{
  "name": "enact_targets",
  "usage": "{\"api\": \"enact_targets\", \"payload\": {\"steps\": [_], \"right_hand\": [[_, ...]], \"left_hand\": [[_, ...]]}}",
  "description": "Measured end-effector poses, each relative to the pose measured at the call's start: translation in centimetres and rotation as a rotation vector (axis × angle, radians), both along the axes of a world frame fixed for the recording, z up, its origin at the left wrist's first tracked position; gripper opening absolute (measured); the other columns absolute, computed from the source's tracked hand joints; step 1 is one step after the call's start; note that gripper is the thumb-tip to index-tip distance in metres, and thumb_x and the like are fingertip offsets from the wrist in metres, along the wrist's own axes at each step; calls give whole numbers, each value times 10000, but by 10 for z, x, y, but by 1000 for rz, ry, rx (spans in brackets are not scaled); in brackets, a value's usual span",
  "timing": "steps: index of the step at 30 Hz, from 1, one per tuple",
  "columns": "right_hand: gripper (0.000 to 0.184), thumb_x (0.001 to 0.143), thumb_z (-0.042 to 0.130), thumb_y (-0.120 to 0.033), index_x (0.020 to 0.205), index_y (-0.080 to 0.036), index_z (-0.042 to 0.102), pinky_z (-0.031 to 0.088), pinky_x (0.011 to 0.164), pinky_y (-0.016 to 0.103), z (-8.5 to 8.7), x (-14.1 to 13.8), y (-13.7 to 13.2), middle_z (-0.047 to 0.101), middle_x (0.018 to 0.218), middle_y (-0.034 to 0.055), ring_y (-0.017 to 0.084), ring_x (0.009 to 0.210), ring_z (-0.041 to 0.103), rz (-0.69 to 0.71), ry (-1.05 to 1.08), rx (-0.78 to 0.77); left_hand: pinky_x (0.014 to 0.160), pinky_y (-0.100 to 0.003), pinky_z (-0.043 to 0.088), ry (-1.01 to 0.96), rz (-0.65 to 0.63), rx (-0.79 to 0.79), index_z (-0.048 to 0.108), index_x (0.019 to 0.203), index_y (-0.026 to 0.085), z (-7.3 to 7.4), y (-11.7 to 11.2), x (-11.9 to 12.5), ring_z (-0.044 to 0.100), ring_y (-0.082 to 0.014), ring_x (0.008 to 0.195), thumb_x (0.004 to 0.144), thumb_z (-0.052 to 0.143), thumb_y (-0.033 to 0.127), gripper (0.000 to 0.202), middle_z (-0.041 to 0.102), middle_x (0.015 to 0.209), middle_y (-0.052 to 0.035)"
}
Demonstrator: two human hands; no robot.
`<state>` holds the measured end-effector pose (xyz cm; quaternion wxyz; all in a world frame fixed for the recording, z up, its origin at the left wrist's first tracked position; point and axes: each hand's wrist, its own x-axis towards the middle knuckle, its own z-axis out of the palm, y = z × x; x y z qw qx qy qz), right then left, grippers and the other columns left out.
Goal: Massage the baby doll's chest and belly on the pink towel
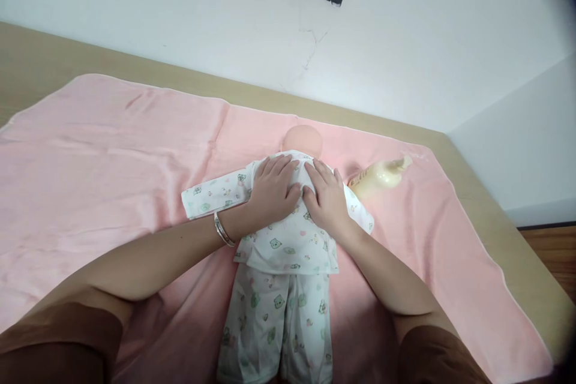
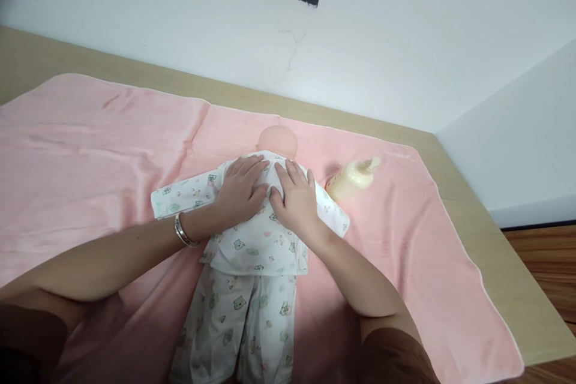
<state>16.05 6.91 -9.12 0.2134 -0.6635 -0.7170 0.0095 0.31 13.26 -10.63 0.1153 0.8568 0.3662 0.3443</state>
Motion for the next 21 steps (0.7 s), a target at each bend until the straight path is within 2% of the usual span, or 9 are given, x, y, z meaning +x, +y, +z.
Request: {"api": "enact_targets", "payload": {"steps": [9, 15, 18, 21], "right_hand": [[543, 956, 376, -312, 1478, -180, 447, 228, 1185, 629, -4, 1, 0, 406, 1578, 146, 305, 1472, 349, -9, -4, -1], [569, 994, 316, -305, 1544, -157, 338, 177, 1201, 655, 0, 1, 6, 252, 1651, 132, 300, 1538, 205, -7, 15, -63], [560, 1002, 299, -268, 1532, -96, 358, 213, 1204, 639, 6, -8, -1, 307, 1624, 167, 322, 1524, 243, -6, -49, -84], [535, 994, 312, -214, 1480, -27, 434, 274, 1215, 559, 12, -17, -14, 423, 1549, 222, 327, 1481, 344, 17, -158, -54]], "left_hand": [[1203, -515, 299, 15, 3, -23, 563, 1328, 99, 0, -1, 0, 470, -292, 1362, 884, 443, 255, 486, 576, 1407, -150], [1174, -535, 340, 113, -26, 49, 557, 1372, 106, 6, 4, 3, 484, -325, 1360, 887, 462, 250, 515, 545, 1448, -164], [1088, -509, 441, 208, -14, 136, 598, 1328, 71, 12, -7, 2, 541, -348, 1310, 912, 461, 249, 474, 594, 1388, -201], [995, -513, 496, 317, 77, 178, 610, 1300, 19, 17, -24, 0, 566, -391, 1283, 942, 438, 221, 446, 601, 1358, -258]]}}
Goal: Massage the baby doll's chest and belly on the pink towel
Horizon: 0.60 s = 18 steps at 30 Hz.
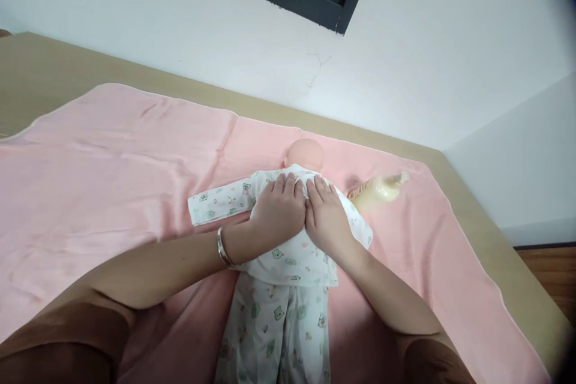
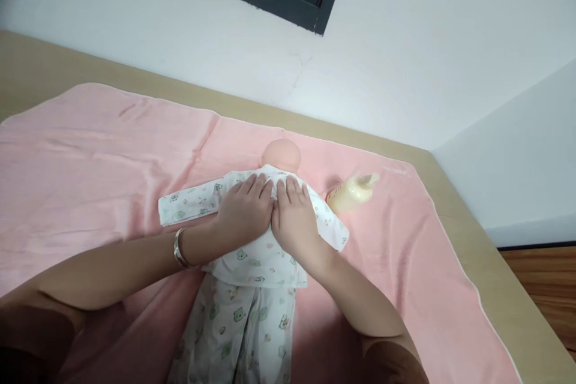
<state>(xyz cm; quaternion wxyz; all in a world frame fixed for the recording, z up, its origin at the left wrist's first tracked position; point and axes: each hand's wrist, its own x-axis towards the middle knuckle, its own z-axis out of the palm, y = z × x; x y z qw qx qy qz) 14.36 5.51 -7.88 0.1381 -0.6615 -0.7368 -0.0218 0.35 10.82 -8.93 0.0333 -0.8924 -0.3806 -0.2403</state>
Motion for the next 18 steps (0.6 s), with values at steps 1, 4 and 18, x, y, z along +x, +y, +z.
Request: {"api": "enact_targets", "payload": {"steps": [1, 4, 18], "right_hand": [[525, 994, 320, -209, 1463, -15, 458, 287, 1217, 533, 1, -2, -4, 454, 1524, 233, 325, 1463, 379, 9, -31, 17], [511, 999, 338, -228, 1434, -16, 500, 306, 1219, 495, 2, 2, -4, 503, 1487, 230, 311, 1428, 439, 13, -54, 41], [491, 1016, 362, -242, 1414, 0, 517, 371, 1165, 518, 4, -7, -21, 581, 1391, 270, 353, 1326, 548, -23, -178, 76]], "left_hand": [[986, -517, 499, 18, 21, 8, 605, 1303, 8, 0, -4, -1, 563, -401, 1285, 950, 429, 216, 446, 594, 1359, -272], [1044, -542, 458, 4, -3, -1, 568, 1351, 23, -2, -6, -2, 526, -408, 1323, 958, 434, 250, 473, 552, 1411, -268], [1030, -438, 506, -324, -181, 111, 714, 1028, 173, -16, 6, -8, 626, -277, 1139, 892, 527, 213, 235, 723, 1164, -97]]}}
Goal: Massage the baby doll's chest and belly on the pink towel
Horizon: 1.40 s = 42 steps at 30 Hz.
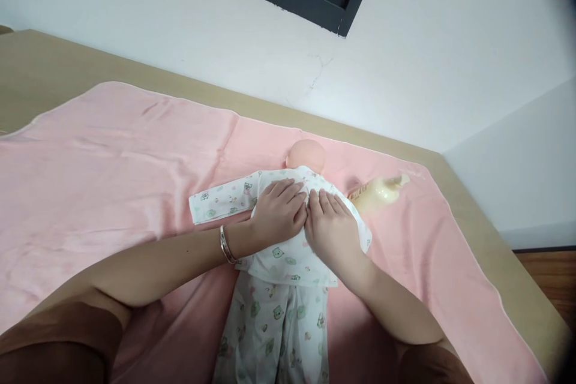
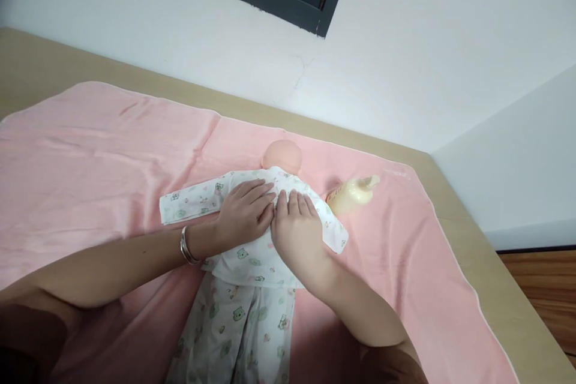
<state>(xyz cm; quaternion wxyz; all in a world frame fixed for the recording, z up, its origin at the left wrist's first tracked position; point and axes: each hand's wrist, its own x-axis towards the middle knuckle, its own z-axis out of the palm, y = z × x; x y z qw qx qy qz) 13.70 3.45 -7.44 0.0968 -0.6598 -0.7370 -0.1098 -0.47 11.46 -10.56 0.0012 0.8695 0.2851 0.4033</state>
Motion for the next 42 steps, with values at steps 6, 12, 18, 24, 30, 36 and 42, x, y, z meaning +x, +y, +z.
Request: {"api": "enact_targets", "payload": {"steps": [6, 12, 18, 24, 30, 36, 42], "right_hand": [[555, 1019, 375, -342, 1462, -17, 452, 340, 1180, 551, -4, 21, 25, 489, 1491, 249, 353, 1431, 425, -24, 125, -45], [572, 1003, 365, -305, 1509, -38, 383, 307, 1181, 611, -10, 21, 35, 376, 1574, 230, 373, 1479, 331, 2, 197, -73], [479, 972, 405, -205, 1384, -8, 550, 397, 1169, 506, -2, -3, -2, 536, 1453, 241, 345, 1393, 478, 78, 91, 38], [506, 993, 401, -315, 1409, -56, 530, 389, 1181, 498, -4, 18, 21, 536, 1470, 192, 305, 1412, 462, 26, 266, 7], [605, 984, 367, -350, 1491, -22, 403, 249, 1218, 588, -23, 27, 39, 399, 1566, 215, 336, 1496, 308, 11, 311, -3], [613, 986, 358, -370, 1496, -32, 399, 240, 1224, 562, -22, 26, 36, 406, 1565, 205, 328, 1495, 309, 7, 329, -5], [599, 983, 367, -366, 1498, -61, 395, 251, 1211, 589, -23, 27, 38, 401, 1568, 203, 323, 1495, 310, 12, 335, -2]], "left_hand": [[1180, -567, 334, 57, 113, -274, 538, 1364, 102, 1, 3, 5, 438, -344, 1403, 878, 508, 264, 513, 526, 1467, -172], [1190, -559, 334, 55, 13, -189, 579, 1315, 117, -2, 7, 4, 444, -334, 1402, 859, 508, 262, 483, 555, 1435, -169], [1036, -461, 507, -70, -76, -18, 703, 999, 211, -2, 3, -4, 644, -263, 1103, 803, 550, 200, 249, 750, 1098, -60], [1140, -522, 391, -6, 0, -64, 686, 1103, 209, 0, 1, -3, 568, -303, 1248, 817, 549, 262, 321, 702, 1220, -83], [1197, -594, 260, 142, 95, -274, 464, 1445, 114, 1, 2, 5, 344, -384, 1460, 880, 499, 313, 599, 431, 1544, -180], [1212, -594, 225, 174, 97, -300, 444, 1463, 100, 3, 2, 6, 307, -395, 1480, 893, 485, 325, 614, 397, 1566, -189], [1219, -601, 213, 133, 76, -326, 456, 1449, 120, 0, 4, 6, 313, -368, 1484, 882, 484, 303, 597, 411, 1561, -174]]}}
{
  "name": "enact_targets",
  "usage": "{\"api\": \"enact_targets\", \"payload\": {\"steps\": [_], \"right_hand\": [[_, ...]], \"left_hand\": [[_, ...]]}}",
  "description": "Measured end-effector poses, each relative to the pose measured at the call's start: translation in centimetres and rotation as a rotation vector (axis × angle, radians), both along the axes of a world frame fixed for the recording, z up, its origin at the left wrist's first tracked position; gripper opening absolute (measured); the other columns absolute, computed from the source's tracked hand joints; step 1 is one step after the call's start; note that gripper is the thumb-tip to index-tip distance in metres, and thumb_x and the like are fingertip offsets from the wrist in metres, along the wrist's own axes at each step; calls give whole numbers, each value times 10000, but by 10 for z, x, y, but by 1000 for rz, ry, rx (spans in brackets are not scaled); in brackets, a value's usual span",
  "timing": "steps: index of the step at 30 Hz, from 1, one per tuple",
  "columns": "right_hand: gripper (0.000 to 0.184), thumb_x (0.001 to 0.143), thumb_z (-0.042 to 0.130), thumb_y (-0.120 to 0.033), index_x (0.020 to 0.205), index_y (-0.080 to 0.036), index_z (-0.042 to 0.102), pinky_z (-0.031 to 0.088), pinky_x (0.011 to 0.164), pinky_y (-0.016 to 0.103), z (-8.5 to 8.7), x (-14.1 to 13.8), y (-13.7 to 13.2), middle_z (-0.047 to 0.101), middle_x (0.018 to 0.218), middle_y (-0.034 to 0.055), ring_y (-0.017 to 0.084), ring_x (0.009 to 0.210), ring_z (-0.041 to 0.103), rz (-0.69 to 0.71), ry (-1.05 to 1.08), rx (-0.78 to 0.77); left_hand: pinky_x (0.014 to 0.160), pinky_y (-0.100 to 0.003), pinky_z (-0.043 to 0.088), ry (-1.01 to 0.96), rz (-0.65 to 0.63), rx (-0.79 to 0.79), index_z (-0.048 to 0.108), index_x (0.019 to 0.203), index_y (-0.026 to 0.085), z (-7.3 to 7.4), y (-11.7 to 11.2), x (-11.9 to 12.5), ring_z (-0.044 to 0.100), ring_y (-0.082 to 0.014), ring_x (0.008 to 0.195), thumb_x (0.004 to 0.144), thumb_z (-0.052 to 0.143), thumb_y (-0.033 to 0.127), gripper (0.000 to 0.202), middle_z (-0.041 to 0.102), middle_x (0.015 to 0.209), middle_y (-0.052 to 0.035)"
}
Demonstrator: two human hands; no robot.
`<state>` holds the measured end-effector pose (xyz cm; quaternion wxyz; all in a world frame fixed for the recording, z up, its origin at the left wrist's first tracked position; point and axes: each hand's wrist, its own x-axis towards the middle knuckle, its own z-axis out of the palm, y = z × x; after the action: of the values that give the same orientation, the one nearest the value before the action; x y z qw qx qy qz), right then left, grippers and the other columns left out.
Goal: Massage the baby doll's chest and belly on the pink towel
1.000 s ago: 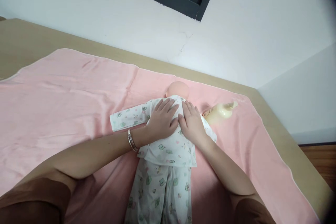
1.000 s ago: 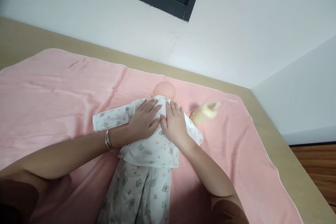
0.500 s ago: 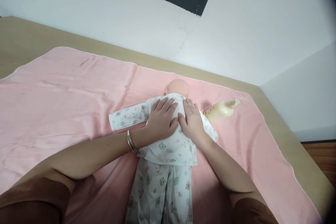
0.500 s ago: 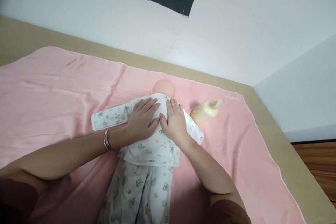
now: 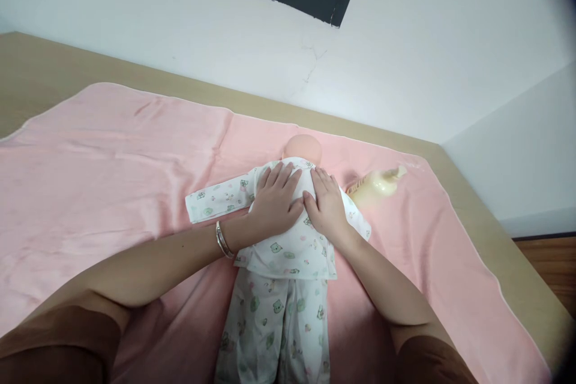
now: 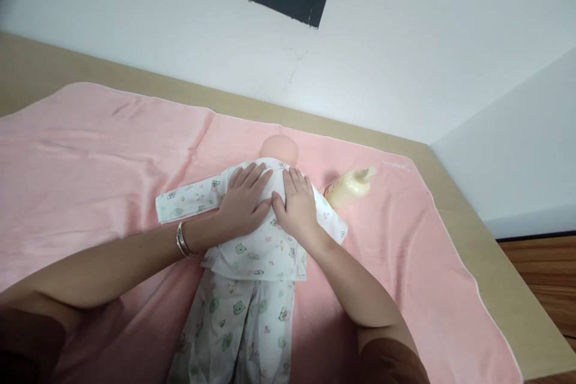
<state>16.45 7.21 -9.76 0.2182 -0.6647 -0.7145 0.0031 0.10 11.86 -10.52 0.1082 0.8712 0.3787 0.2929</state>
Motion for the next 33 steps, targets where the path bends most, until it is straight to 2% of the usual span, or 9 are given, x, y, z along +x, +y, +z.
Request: {"api": "enact_targets", "payload": {"steps": [6, 12, 16, 20, 26, 29, 33], "right_hand": [[587, 988, 365, -354, 1477, -34, 423, 296, 1197, 579, 3, -3, -2, 443, 1536, 220, 337, 1468, 364, -13, -55, 22], [502, 1022, 355, -310, 1367, -4, 553, 411, 1144, 482, 10, -17, -16, 607, 1377, 236, 332, 1323, 557, -97, -220, 87], [488, 1034, 347, -308, 1339, -10, 584, 425, 1123, 488, 15, -24, -22, 649, 1319, 237, 338, 1252, 615, -127, -291, 82], [522, 1034, 333, -315, 1373, 21, 545, 327, 1183, 535, 15, -20, -18, 592, 1380, 266, 365, 1324, 547, -98, -287, 17], [631, 1022, 329, -357, 1520, 30, 321, 256, 1218, 563, 11, 1, -1, 342, 1587, 245, 369, 1499, 286, 53, -197, -103], [620, 1022, 333, -355, 1520, 14, 331, 247, 1222, 567, 11, 2, 0, 357, 1583, 237, 357, 1498, 295, 55, -180, -95], [549, 1027, 359, -323, 1457, 7, 450, 328, 1196, 524, 13, -11, -11, 500, 1478, 257, 347, 1419, 439, -21, -209, -33]], "left_hand": [[1217, -577, 269, -27, -51, 38, 472, 1424, 92, -1, 4, -1, 320, -345, 1490, 877, 478, 283, 579, 429, 1543, -197], [1126, -515, 450, -46, -40, 215, 617, 1275, 90, 1, 1, -3, 537, -338, 1337, 868, 524, 284, 461, 608, 1370, -201], [1066, -474, 517, -43, -47, 296, 686, 1167, 96, 1, -2, -5, 621, -327, 1243, 863, 530, 265, 382, 688, 1261, -178], [1083, -480, 502, -15, -49, 253, 671, 1205, 95, 3, -2, -4, 611, -326, 1260, 870, 518, 267, 407, 673, 1292, -178], [1199, -550, 348, -6, -116, 158, 520, 1394, 67, 1, 6, -2, 425, -342, 1435, 888, 474, 262, 544, 501, 1493, -192], [1194, -516, 377, -73, -113, 193, 579, 1336, 105, -2, 7, -2, 490, -310, 1393, 871, 501, 248, 492, 574, 1431, -160], [1114, -453, 492, -186, -76, 300, 687, 1169, 154, -6, 3, -4, 616, -277, 1268, 847, 537, 199, 359, 701, 1262, -118]]}}
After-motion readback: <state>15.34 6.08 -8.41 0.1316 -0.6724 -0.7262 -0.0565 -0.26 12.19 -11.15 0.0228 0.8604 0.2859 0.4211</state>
